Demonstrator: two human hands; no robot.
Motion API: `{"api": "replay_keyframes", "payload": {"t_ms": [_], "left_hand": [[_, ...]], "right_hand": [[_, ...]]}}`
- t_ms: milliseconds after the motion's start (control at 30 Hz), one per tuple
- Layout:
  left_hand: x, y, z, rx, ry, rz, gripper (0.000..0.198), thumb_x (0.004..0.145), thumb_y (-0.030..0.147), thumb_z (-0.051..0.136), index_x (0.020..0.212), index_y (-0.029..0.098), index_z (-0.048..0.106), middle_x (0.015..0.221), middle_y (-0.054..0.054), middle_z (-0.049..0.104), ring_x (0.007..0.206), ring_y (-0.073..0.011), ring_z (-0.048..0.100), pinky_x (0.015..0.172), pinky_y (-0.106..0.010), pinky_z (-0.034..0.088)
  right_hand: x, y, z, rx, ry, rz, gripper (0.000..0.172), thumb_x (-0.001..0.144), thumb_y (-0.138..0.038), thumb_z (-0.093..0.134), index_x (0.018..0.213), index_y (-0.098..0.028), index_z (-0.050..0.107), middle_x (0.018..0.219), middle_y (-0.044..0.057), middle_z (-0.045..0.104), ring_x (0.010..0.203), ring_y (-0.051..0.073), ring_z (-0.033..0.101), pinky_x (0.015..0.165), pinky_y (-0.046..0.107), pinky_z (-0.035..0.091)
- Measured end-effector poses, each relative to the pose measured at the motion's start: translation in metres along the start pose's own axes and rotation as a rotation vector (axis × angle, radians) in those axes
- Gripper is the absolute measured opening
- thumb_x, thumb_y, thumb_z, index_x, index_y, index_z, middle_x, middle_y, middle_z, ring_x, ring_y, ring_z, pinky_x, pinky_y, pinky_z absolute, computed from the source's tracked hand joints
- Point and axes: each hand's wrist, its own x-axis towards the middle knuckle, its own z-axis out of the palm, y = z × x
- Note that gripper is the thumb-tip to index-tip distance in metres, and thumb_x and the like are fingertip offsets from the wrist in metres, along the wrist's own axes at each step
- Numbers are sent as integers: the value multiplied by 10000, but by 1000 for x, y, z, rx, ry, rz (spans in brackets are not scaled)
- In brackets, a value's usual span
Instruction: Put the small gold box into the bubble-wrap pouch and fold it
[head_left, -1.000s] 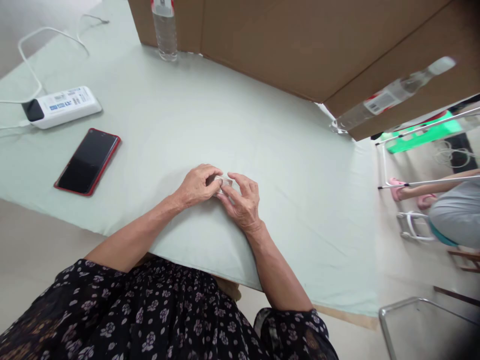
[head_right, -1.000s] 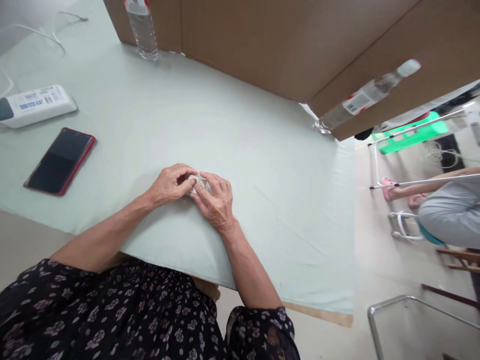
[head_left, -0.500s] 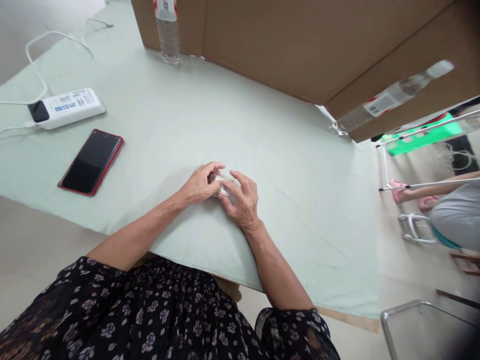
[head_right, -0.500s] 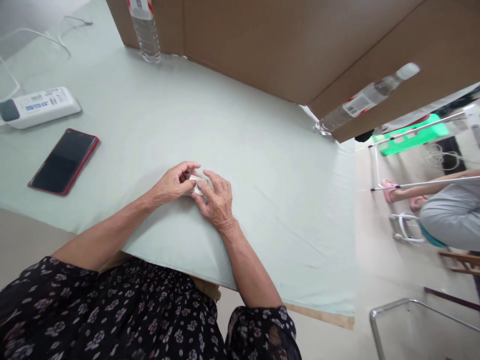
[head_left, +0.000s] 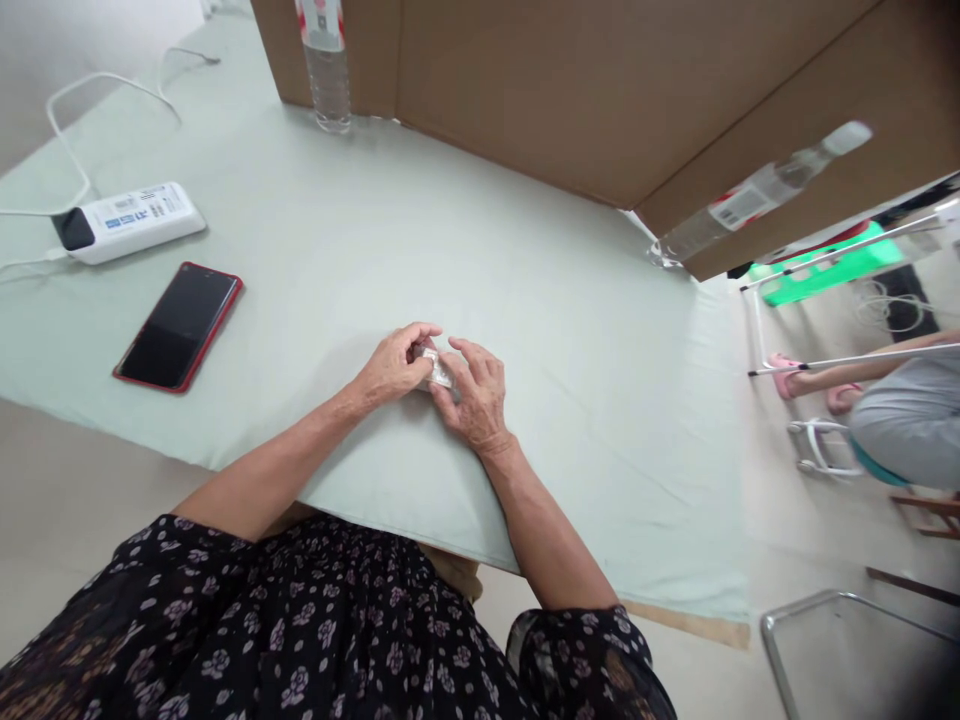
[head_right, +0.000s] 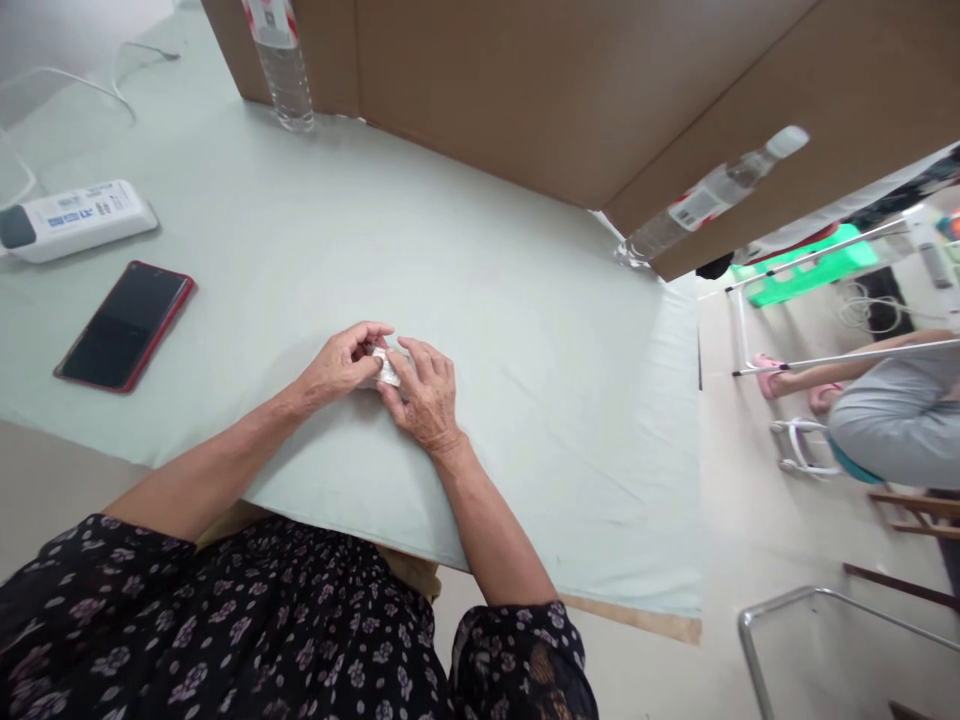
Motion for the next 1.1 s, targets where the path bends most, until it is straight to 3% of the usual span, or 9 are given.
{"api": "replay_keyframes", "payload": {"t_ms": [433, 600, 733, 867, 1000, 1100], "left_hand": [[0, 1, -3, -38, -18, -26, 508, 719, 268, 553, 1194, 114, 641, 1001, -68, 675, 791, -150, 584, 729, -264, 502], [1, 0, -5, -83, -52, -59, 573, 667, 263, 556, 1210, 103, 644, 1013, -74, 676, 779, -153, 581, 721, -282, 503], [3, 1, -16, -85, 7, -88, 605, 633, 285, 583, 1209, 119, 665, 1102, -96, 692, 860, -188, 618, 791, -322, 519], [4, 6, -32, -87, 80, -44, 594, 654, 296, 575, 1214, 122, 667, 1132, -111, 705, 1072, -256, 624, 912, -380, 508], [4, 7, -42, -33, -54, -74, 601, 671, 292, 575, 1249, 147, 658, 1214, -119, 694, 1031, -260, 632, 923, -429, 512], [4, 2, -45, 67, -219, -59, 683, 687, 294, 602, 1362, 191, 598, 1345, -124, 639, 1106, -293, 615, 951, -460, 509]], "right_hand": [[0, 2, -1, 2, 24, -38, 232, 983, -369, 565, 1144, -285, 709, 1290, 99, 683, 1213, 270, 591, 1018, 463, 433], [-1, -1, -3, 58, 123, -63, 205, 958, -427, 601, 1076, -272, 664, 1288, 103, 670, 1181, 274, 621, 991, 460, 464], [1, 10, -6, 304, 293, 170, 429, 941, -548, 553, 1263, -264, 549, 1360, 138, 595, 1253, 306, 582, 974, 497, 497], [3, 25, -7, 514, 321, 425, 510, 927, -582, 528, 1331, -270, 513, 1362, 132, 577, 1179, 292, 621, 914, 463, 521], [4, 30, -6, 639, 269, 446, 539, 900, -601, 572, 1331, -282, 524, 1343, 120, 592, 1170, 291, 630, 948, 464, 513], [4, 29, -5, 670, 154, 423, 678, 859, -670, 606, 1409, -298, 464, 1398, 129, 576, 1205, 299, 622, 986, 484, 507]]}}
